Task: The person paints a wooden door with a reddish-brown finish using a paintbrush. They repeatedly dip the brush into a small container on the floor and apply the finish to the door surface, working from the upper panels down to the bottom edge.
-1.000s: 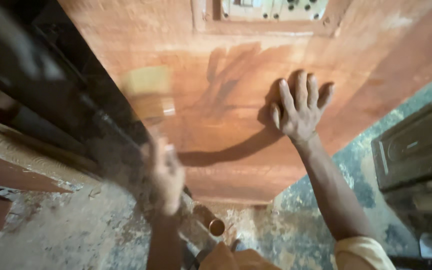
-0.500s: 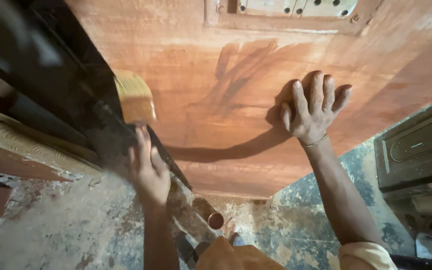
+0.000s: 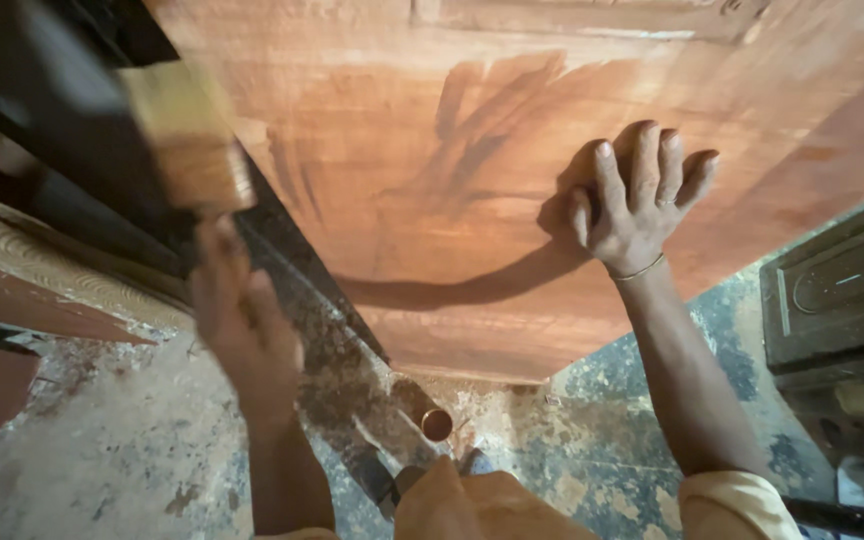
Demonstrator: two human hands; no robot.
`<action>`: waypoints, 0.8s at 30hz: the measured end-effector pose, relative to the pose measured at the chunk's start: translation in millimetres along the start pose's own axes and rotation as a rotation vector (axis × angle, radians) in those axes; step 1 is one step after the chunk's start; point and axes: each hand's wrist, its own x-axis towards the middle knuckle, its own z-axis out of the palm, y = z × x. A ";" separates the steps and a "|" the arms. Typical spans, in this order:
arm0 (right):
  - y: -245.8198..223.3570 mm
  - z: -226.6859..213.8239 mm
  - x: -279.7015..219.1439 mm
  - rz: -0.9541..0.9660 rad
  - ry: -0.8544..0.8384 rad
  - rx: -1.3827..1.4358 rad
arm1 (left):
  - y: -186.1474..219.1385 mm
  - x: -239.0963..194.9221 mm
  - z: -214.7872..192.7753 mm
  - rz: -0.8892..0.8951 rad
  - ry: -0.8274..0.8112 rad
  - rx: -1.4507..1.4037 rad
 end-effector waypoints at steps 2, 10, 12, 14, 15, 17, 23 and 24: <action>-1.1 -2.6 1.4 -0.012 0.011 -0.006 | -4.4 -2.2 27.4 -0.069 -0.054 -0.116; -3.6 -7.0 3.6 0.022 -0.013 0.023 | 38.3 -150.8 74.7 -0.966 -0.789 -0.155; -3.5 -6.8 2.9 0.027 -0.019 0.034 | 44.4 -172.1 79.2 -0.791 -0.749 -0.391; -3.6 -7.1 1.6 0.029 -0.019 0.031 | 48.6 -172.3 76.5 -0.514 -0.664 -0.585; -3.3 -7.9 0.7 0.030 -0.036 0.024 | 50.7 -165.2 71.6 -0.645 -0.753 -0.493; -2.1 -7.2 0.8 0.030 -0.062 0.007 | 54.9 -137.1 61.9 -0.894 -0.924 -0.301; -2.0 -6.8 -0.7 0.029 -0.046 0.026 | 86.5 -61.5 24.3 -0.138 -0.386 -0.503; -1.2 -6.6 -0.2 0.026 -0.043 0.022 | 89.1 -55.6 30.4 -0.107 -0.345 -0.509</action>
